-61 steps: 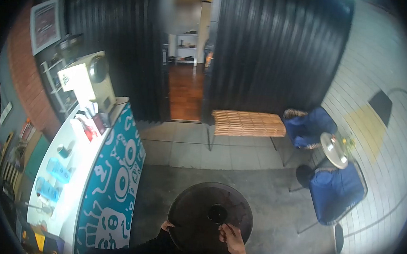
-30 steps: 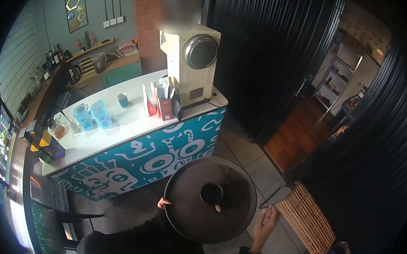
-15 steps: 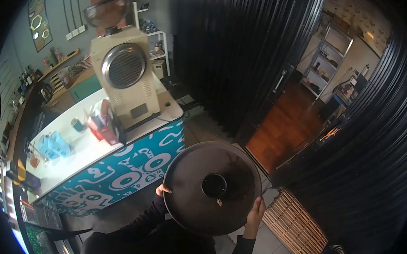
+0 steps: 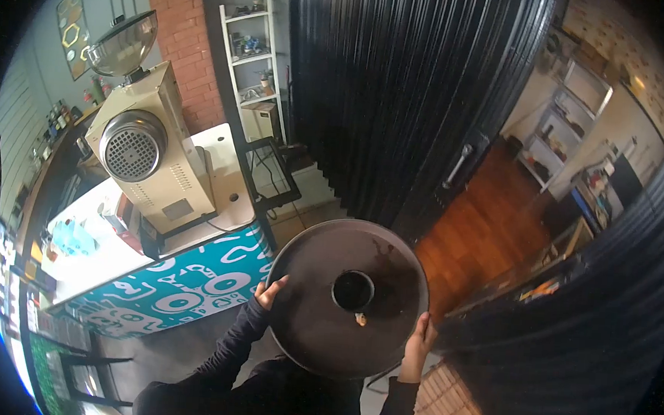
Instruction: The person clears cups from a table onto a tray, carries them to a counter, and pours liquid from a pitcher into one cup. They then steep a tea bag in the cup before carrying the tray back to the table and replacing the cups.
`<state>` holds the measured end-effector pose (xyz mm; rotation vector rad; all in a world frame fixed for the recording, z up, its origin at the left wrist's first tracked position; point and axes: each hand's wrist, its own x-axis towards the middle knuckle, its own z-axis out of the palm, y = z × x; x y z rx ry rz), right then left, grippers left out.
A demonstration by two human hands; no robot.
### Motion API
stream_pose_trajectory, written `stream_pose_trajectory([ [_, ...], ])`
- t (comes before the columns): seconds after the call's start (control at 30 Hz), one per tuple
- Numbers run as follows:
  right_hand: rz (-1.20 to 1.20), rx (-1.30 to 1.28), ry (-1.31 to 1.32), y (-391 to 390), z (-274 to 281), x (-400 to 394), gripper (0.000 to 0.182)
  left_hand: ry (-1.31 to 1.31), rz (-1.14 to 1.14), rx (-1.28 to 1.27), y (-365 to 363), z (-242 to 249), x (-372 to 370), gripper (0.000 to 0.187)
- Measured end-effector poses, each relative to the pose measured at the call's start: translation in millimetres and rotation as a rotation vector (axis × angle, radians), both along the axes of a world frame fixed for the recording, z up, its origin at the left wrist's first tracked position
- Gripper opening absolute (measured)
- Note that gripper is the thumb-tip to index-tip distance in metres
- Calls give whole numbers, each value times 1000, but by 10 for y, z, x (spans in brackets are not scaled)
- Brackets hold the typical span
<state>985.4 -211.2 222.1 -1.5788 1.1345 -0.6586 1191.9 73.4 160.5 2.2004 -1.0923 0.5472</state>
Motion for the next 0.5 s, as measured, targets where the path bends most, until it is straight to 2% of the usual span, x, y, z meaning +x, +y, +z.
stream_pose_trajectory([
  [0.03,-74,-32,-81,-97,-23,133,58,-106,68,-37,-145,-36,6,51],
  [0.07,80,-36,-83,-323,23,198,58,-110,92,-45,-280,-55,4,51],
  [0.2,149,-6,-66,-847,146,544,59,88,242,-47,-642,-84,-34,48],
  [0.27,168,16,-59,-1062,150,689,59,239,232,-324,-834,-19,-125,45],
  [0.37,251,38,-64,-1410,49,1032,57,226,280,-378,-994,-57,-62,39],
  [0.4,318,73,-49,-1522,16,1151,57,222,301,-384,-1020,-73,-18,39],
  [0.43,384,111,-33,-1614,-8,1270,57,343,317,-314,-1031,-85,32,42],
  [0.47,402,114,-33,-1657,-16,1388,57,464,331,-242,-1040,-99,88,45],
  [0.5,385,97,-59,-1673,-20,1516,54,459,346,-243,-1064,-125,145,45],
])
